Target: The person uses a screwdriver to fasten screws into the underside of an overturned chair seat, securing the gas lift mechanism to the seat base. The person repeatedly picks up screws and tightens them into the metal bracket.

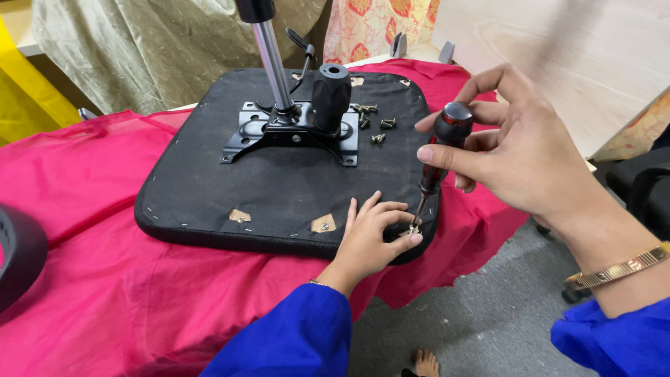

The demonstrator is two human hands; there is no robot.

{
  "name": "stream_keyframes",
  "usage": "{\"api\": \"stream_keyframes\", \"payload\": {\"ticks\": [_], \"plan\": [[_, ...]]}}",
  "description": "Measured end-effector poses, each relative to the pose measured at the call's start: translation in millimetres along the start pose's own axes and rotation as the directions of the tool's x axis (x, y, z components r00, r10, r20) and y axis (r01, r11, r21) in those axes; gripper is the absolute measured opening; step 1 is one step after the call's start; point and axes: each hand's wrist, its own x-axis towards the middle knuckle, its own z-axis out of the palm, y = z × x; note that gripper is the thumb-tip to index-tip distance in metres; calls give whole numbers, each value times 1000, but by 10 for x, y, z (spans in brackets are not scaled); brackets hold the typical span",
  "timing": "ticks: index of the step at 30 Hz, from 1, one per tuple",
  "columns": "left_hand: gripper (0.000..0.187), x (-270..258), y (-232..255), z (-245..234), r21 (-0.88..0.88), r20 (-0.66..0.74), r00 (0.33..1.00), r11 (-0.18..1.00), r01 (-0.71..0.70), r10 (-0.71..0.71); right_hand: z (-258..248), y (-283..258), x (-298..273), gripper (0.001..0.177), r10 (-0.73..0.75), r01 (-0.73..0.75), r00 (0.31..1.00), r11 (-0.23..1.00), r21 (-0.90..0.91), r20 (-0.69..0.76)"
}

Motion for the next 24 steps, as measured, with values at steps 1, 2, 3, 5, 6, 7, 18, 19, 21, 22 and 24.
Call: {"api": "stream_keyframes", "payload": {"ticks": [1,2,3,5,6,7,18,19,21,22,24], "plan": [[30,-9,26,-4,12,-10,1000,1000,-1,1,10,10,10,53,9,-9,1000,1000,24,4],[32,-14,48,-13,24,-20,1000,1000,-2,2,10,14,24,54,-13,13,999,1000,9,35],[31,-17,65,-18,2,-37,999,1000,23,-23,-1,20,28,56,-33,33,998,999,-5,59],[30,-23,101,-4,-45,-69,995,997,68,-71,-49,20,50,54,-14,10,993,999,32,117],[29,-21,111,2,-33,-76,995,997,64,-67,-86,16,74,51,22,-34,988,996,81,151],[27,-22,108,-2,-20,-81,995,998,60,-61,-118,19,91,49,57,-82,981,988,130,185],[27,-46,117,-61,7,-21,998,998,66,-66,-191,189,176,46,-145,143,982,989,26,125],[33,-62,134,-69,2,-26,997,997,75,-75,-173,208,187,46,-149,137,979,987,89,138],[37,-55,163,-58,-10,-61,992,994,112,-112,-199,236,212,44,-126,93,968,984,155,219],[37,-53,178,-39,-18,-90,986,990,138,-140,-219,248,230,45,-117,69,958,980,186,261],[35,-41,193,-17,-14,-128,977,986,168,-168,-264,254,306,42,-60,-41,944,954,296,324]]}}
